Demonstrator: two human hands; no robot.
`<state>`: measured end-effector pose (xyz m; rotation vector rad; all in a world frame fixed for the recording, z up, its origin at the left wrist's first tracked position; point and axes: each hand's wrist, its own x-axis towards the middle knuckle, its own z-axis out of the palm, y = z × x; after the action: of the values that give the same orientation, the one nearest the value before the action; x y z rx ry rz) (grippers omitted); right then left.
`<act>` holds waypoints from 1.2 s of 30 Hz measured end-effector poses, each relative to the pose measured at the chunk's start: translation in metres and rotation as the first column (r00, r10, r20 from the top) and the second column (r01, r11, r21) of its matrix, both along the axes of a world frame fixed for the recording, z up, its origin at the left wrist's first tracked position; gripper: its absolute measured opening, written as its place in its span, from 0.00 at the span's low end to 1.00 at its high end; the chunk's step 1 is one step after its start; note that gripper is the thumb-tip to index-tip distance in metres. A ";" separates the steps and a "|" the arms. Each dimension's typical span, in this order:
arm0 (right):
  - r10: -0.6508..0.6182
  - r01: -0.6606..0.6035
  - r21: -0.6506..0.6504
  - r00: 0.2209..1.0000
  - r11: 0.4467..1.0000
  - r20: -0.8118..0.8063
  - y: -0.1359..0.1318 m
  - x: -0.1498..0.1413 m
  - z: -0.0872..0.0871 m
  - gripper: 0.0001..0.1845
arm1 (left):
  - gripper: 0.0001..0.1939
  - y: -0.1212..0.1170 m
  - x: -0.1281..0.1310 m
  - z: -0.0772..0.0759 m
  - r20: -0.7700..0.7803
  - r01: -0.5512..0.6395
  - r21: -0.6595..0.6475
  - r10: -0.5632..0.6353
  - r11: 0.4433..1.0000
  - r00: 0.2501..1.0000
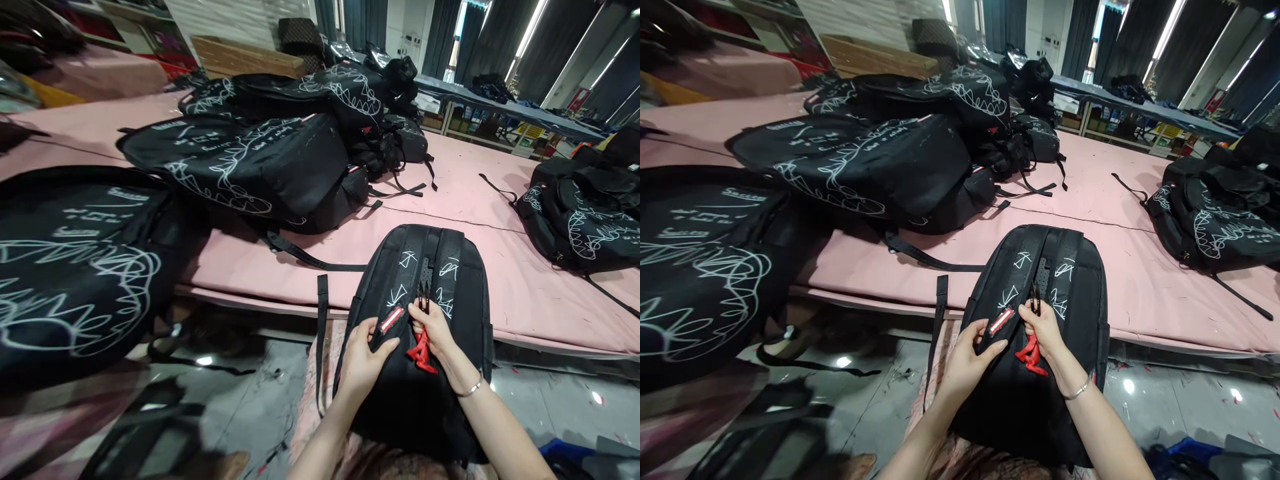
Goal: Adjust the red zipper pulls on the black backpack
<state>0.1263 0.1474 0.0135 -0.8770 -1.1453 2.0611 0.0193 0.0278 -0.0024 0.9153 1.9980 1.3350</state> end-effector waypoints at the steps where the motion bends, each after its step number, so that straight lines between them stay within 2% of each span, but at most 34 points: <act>1: 0.000 0.000 -0.013 1.000 1.000 -0.015 0.000 0.001 -0.001 0.22 | 0.25 -0.003 0.000 -0.001 0.013 0.013 0.024 -0.013 1.000 1.000; 5: -0.017 0.017 -0.020 1.000 1.000 -0.003 0.000 0.001 -0.002 0.22 | 0.22 -0.018 -0.002 0.007 0.093 0.089 0.031 -0.092 0.995 0.991; 11: -0.037 0.035 0.028 0.997 0.999 0.067 -0.009 0.000 -0.001 0.23 | 0.22 -0.027 -0.002 0.016 0.177 0.080 0.025 -0.084 0.996 0.981; 14: -0.063 0.023 0.205 0.980 0.978 0.188 -0.012 0.003 -0.001 0.21 | 0.22 -0.021 -0.004 0.017 0.260 0.111 0.069 -0.126 0.991 0.957; 16: -0.089 -0.005 0.341 0.961 0.940 0.261 -0.011 0.003 -0.001 0.20 | 0.22 -0.012 -0.007 0.019 0.338 0.138 0.112 -0.168 0.984 0.926; 20: -0.106 -0.093 0.534 0.938 0.840 0.331 -0.007 0.004 -0.001 0.17 | 0.26 0.008 -0.017 0.028 0.471 0.188 0.187 -0.256 0.964 0.844; 23: -0.163 -0.183 0.680 0.897 0.710 0.411 -0.004 0.012 0.007 0.12 | 0.31 0.016 -0.022 0.031 0.511 0.185 0.219 -0.274 0.958 0.815; 25: -0.244 -0.229 0.775 0.864 0.589 0.440 0.000 0.020 0.018 0.11 | 0.32 0.015 -0.024 0.030 0.530 0.166 0.239 -0.272 0.957 0.803; 26: -0.280 -0.256 0.822 0.854 0.509 0.439 0.005 0.023 0.023 0.11 | 0.32 0.013 -0.025 0.028 0.540 0.160 0.246 -0.272 0.956 0.797; 28: -0.296 -0.335 0.890 0.856 0.309 0.425 0.018 0.029 0.034 0.11 | 0.31 0.009 -0.027 0.026 0.552 0.158 0.257 -0.279 0.953 0.786; 30: -0.237 -0.410 0.906 0.874 0.107 0.423 0.034 0.031 0.042 0.10 | 0.31 0.006 -0.028 0.024 0.553 0.157 0.270 -0.286 0.950 0.782; 31: -0.191 -0.436 0.899 0.881 0.030 0.433 0.042 0.031 0.045 0.10 | 0.31 0.005 -0.029 0.023 0.555 0.160 0.281 -0.296 0.946 0.777; 33: -0.104 -0.466 0.883 0.883 -0.065 0.458 0.057 0.028 0.051 0.11 | 0.30 0.004 -0.031 0.023 0.558 0.166 0.307 -0.319 0.937 0.766; 36: -0.028 -0.523 0.840 0.851 -0.145 0.525 0.070 0.022 0.061 0.11 | 0.29 0.003 -0.034 0.026 0.560 0.185 0.334 -0.352 0.924 0.750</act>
<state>0.1487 0.2177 0.0746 -0.1233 -2.6963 0.4748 -0.0147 0.0310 0.0234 0.7175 1.1610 1.4995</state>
